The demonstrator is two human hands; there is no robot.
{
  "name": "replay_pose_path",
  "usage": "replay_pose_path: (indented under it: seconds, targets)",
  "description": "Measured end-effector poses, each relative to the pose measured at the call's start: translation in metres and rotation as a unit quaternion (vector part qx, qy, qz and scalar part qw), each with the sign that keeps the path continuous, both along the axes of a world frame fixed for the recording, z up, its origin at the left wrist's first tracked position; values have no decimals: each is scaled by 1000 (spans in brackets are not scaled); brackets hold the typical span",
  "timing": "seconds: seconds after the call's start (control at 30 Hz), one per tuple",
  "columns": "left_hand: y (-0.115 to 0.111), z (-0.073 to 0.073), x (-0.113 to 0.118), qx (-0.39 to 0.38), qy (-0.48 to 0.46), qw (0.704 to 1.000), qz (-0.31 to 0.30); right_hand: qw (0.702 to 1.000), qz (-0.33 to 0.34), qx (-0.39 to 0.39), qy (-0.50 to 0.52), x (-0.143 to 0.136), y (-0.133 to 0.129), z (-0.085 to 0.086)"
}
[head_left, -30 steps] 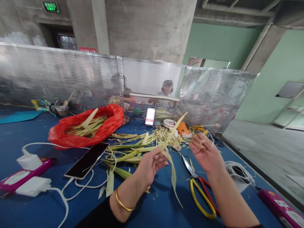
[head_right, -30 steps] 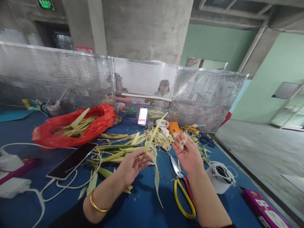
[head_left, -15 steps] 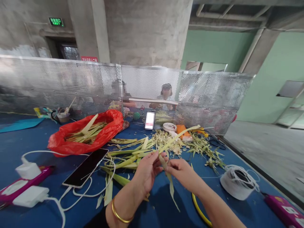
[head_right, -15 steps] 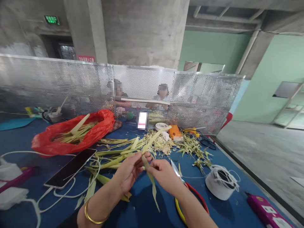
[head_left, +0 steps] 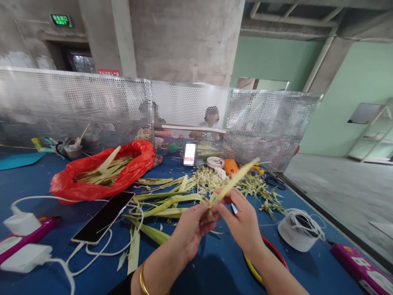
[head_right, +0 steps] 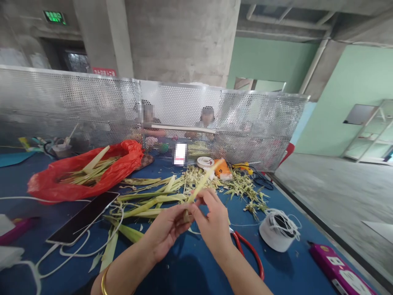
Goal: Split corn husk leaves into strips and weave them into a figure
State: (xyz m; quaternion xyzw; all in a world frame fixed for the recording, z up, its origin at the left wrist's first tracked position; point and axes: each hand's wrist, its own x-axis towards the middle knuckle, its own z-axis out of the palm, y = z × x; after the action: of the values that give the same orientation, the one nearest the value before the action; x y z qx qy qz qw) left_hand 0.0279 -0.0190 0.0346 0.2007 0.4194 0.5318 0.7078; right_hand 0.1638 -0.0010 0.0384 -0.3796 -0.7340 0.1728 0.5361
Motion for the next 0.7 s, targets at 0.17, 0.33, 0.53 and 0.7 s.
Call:
replay_pose_path:
  seconds: [0.17,0.33,0.53,0.7]
  targets:
    - [-4,-3,6,42,27,999,13,993,43,-77,73,-2,4,-3]
    - [-2,-2,3,90,11,994,63,994,77,26,80,-1,5,0]
    - [-1,-5,1,129,23,990,48,973,17,221,-56,-5,-8,-9]
    - [-2,-9,3,130,-5,991,17,936,-3,322,-141,-11,-15,-9]
